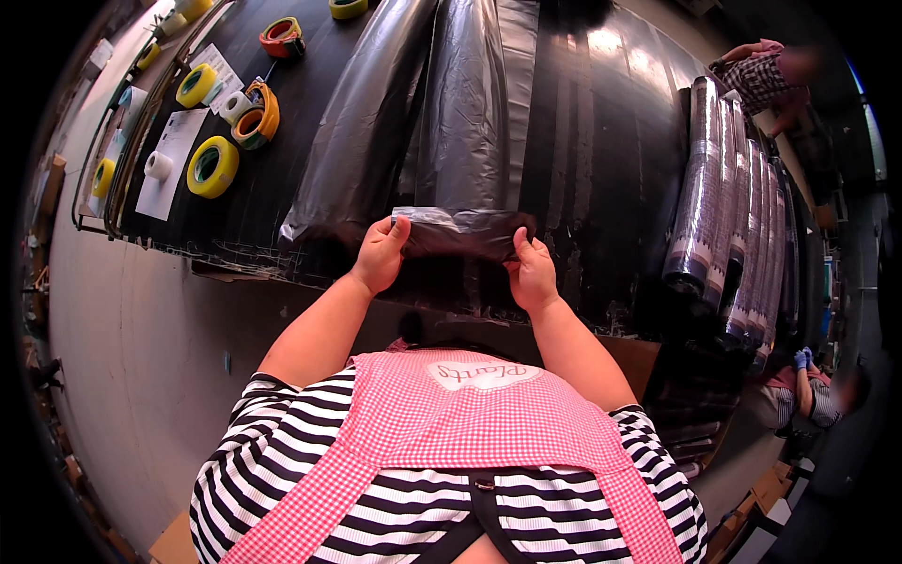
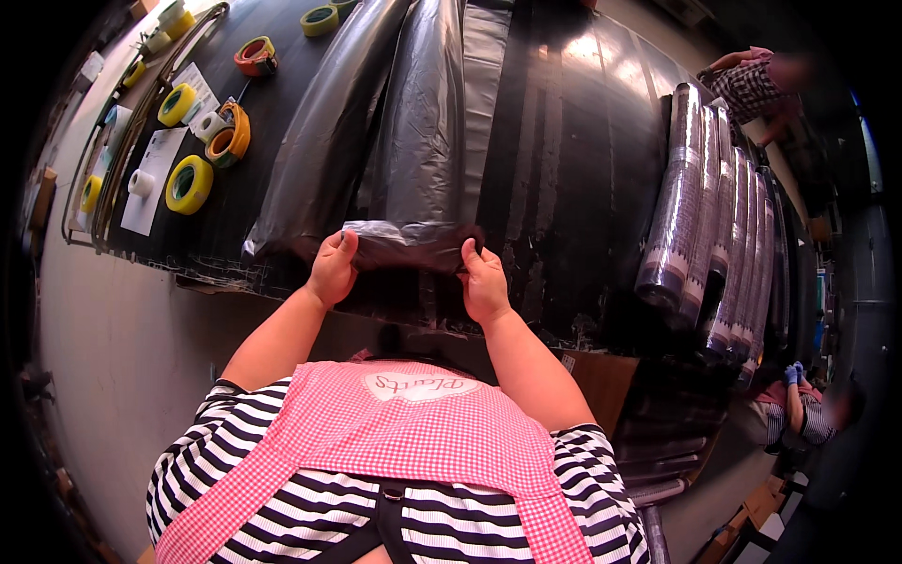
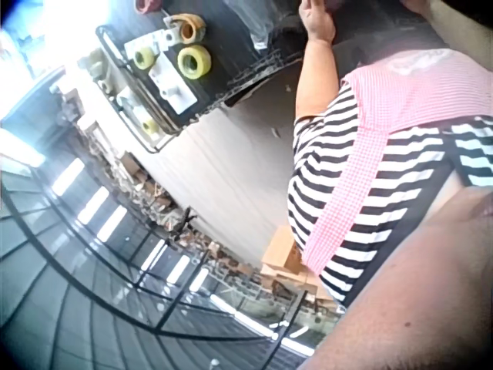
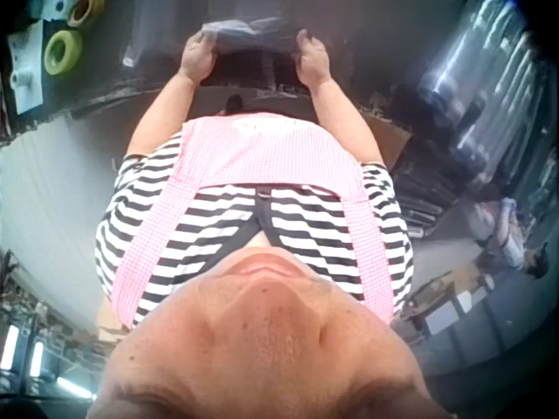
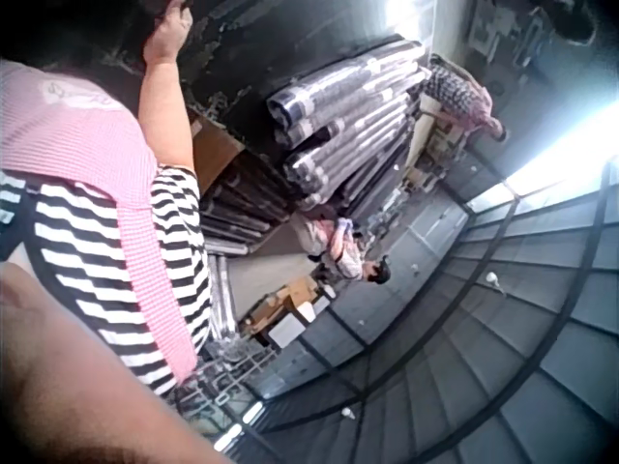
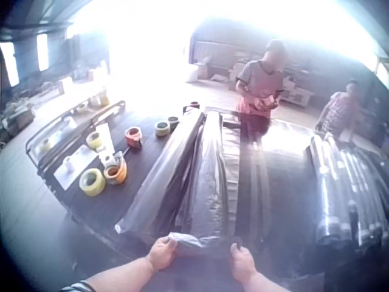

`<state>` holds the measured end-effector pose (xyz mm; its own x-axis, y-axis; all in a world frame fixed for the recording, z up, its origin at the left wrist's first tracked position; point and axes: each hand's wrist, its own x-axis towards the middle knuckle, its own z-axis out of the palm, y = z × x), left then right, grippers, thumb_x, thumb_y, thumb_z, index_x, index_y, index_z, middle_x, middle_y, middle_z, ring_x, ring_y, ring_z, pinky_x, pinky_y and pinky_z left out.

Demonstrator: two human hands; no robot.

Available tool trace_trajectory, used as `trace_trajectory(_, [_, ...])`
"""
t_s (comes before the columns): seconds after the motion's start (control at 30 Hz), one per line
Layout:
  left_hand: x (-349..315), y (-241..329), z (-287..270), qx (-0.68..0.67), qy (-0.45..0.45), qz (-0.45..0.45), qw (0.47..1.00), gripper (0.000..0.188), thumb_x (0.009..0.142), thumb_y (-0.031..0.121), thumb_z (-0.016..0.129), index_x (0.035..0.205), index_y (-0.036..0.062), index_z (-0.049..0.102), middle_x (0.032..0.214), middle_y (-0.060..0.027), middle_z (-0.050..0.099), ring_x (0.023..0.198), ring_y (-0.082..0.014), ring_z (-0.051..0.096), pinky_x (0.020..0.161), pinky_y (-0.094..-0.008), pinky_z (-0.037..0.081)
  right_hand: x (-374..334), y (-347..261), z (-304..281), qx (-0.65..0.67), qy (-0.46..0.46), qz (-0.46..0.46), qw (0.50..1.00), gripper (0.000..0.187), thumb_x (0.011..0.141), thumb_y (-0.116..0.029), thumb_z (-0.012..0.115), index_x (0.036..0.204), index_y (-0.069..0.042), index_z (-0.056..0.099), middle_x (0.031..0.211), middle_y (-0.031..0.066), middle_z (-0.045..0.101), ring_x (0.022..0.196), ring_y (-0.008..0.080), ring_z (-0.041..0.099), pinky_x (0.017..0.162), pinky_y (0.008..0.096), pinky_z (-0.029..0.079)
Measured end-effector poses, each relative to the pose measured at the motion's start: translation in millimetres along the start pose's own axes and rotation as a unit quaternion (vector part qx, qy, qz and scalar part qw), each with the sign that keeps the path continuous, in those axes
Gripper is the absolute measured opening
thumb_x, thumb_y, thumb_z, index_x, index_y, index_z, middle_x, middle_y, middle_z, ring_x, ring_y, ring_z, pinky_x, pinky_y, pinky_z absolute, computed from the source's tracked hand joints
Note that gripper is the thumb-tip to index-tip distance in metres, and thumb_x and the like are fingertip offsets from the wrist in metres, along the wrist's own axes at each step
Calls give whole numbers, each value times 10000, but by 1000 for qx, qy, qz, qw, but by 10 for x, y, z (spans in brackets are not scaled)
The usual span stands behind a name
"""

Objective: The person wraps long, rolled carpet pieces in clear plastic film using a handheld tape dispenser to seal the ends. They then place the wrapped rolls into large black plastic bags, folding the tops to secure the contents.

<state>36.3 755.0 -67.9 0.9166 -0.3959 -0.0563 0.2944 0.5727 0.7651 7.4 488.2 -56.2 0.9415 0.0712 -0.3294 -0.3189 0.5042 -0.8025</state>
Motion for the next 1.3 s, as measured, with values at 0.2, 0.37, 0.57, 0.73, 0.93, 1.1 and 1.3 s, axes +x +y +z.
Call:
trace_trajectory(0.2, [-41, -16, 87, 98, 64, 51, 992, 321, 1052, 298, 534, 1118, 15, 670, 1019, 21, 665, 916, -61, 572, 858, -233, 452, 1, 227, 177, -156, 172, -198, 952, 235, 1023, -242, 588, 852, -99, 661, 760, -72, 613, 643, 27, 495, 576, 216, 396])
trace_trajectory(0.37, [-62, -319, 113, 131, 178, 26, 975, 201, 1035, 201, 575, 908, 62, 647, 857, 86, 568, 780, -31, 460, 732, -217, 396, 151, 364, 144, -182, 215, -126, 951, 196, 968, -202, 624, 800, -101, 621, 714, -67, 566, 626, 31, 453, 551, 232, 365])
trace_trajectory(0.57, [103, -366, 157, 357, 286, 7, 889, 154, 935, 144, 648, 1003, 16, 595, 853, -47, 621, 771, -131, 546, 712, -297, 460, 207, 140, 190, -266, 176, -50, 946, 255, 947, -180, 637, 750, -98, 498, 682, -40, 464, 610, 80, 427, 543, 278, 385])
trace_trajectory(0.73, [149, -124, 251, 431, 246, -67, 866, 232, 904, 78, 635, 1123, 13, 591, 887, -71, 654, 820, -157, 614, 745, -310, 497, 246, -61, 163, -339, 121, 7, 933, 189, 934, -170, 665, 841, -63, 540, 737, 5, 547, 670, 102, 539, 487, 272, 447])
trace_trajectory(0.93, [290, 89, 321, 515, 217, 40, 829, 636, 890, 294, 707, 1392, -2, 454, 1192, -196, 621, 1104, -278, 608, 949, -369, 477, 507, -265, 175, -419, 120, -110, 893, 378, 961, -311, 657, 1128, 23, 600, 1008, 142, 671, 950, 207, 633, 838, 330, 499])
trace_trajectory(1.1, [458, 273, 544, 548, 182, -74, 813, 1237, 731, 648, 778, 1552, -38, 159, 1502, -313, 357, 1379, -419, 403, 1135, -426, 344, 613, -148, 677, -464, 27, -56, 884, 612, 995, -453, 559, 1295, 78, 519, 1221, 275, 632, 1174, 374, 602, 992, 396, 456])
trace_trajectory(1.3, [39, 928, 289, 583, 184, 23, 791, 1128, 701, 386, 867, 1551, 25, 218, 1474, -264, 391, 1380, -384, 397, 1134, -442, 342, 669, -127, 843, -409, -248, -39, 878, 530, 990, -373, 581, 1328, 33, 539, 1295, 257, 602, 1213, 352, 586, 1014, 372, 447])
